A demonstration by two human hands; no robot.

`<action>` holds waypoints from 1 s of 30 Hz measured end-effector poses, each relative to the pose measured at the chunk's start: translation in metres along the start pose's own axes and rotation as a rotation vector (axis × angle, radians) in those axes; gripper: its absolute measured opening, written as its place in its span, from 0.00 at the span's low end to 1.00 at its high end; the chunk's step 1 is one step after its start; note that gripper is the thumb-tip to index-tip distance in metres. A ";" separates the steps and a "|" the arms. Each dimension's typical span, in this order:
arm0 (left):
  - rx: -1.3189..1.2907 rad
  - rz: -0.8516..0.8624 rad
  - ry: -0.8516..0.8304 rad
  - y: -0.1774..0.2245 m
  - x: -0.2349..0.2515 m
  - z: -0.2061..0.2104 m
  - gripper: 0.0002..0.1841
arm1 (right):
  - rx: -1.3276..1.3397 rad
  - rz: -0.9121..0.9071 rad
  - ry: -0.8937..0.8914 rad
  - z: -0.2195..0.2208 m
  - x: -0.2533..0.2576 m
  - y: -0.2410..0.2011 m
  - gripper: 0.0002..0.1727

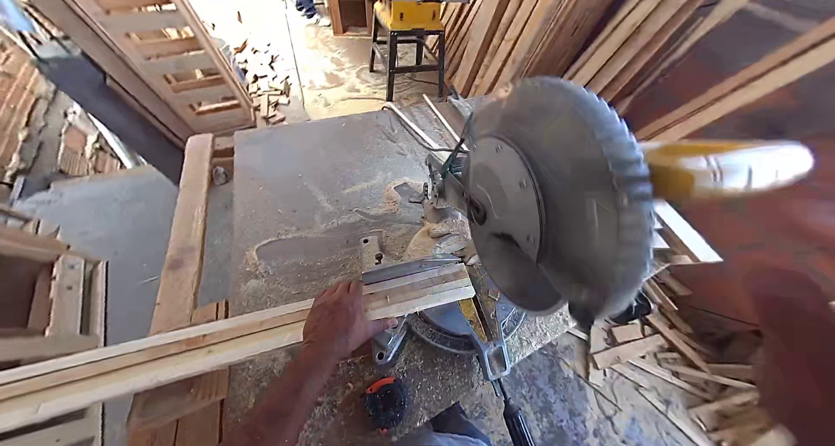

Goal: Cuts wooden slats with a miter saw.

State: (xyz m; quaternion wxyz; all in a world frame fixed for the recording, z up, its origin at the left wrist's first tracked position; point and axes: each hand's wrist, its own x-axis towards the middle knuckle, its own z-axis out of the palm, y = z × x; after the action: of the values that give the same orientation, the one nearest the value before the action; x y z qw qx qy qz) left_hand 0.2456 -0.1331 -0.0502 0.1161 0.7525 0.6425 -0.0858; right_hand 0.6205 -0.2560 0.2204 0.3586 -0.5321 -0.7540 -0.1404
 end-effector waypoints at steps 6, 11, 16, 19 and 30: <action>-0.034 0.100 0.056 -0.003 -0.029 -0.005 0.60 | 0.262 -0.057 -0.609 0.230 -0.116 -0.116 0.26; -0.017 0.183 0.108 -0.007 -0.049 -0.002 0.61 | 0.088 0.083 -0.857 0.262 -0.113 -0.109 0.53; 0.009 0.200 0.048 -0.007 -0.064 0.017 0.58 | 0.065 0.114 -1.019 0.274 -0.115 -0.103 0.57; -0.232 0.204 0.418 -0.026 -0.100 0.034 0.51 | 0.085 0.114 -1.005 0.274 -0.127 -0.102 0.52; -2.565 -0.632 0.538 -0.093 -0.117 0.080 0.67 | -0.010 0.011 -0.871 0.290 -0.139 -0.097 0.52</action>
State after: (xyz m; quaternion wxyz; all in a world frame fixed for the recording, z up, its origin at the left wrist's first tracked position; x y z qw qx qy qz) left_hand 0.1365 -0.2528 -0.1006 0.5794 -0.0714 0.4163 0.6971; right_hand 0.4436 -0.2191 -0.0630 0.0050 -0.5474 -0.8314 0.0954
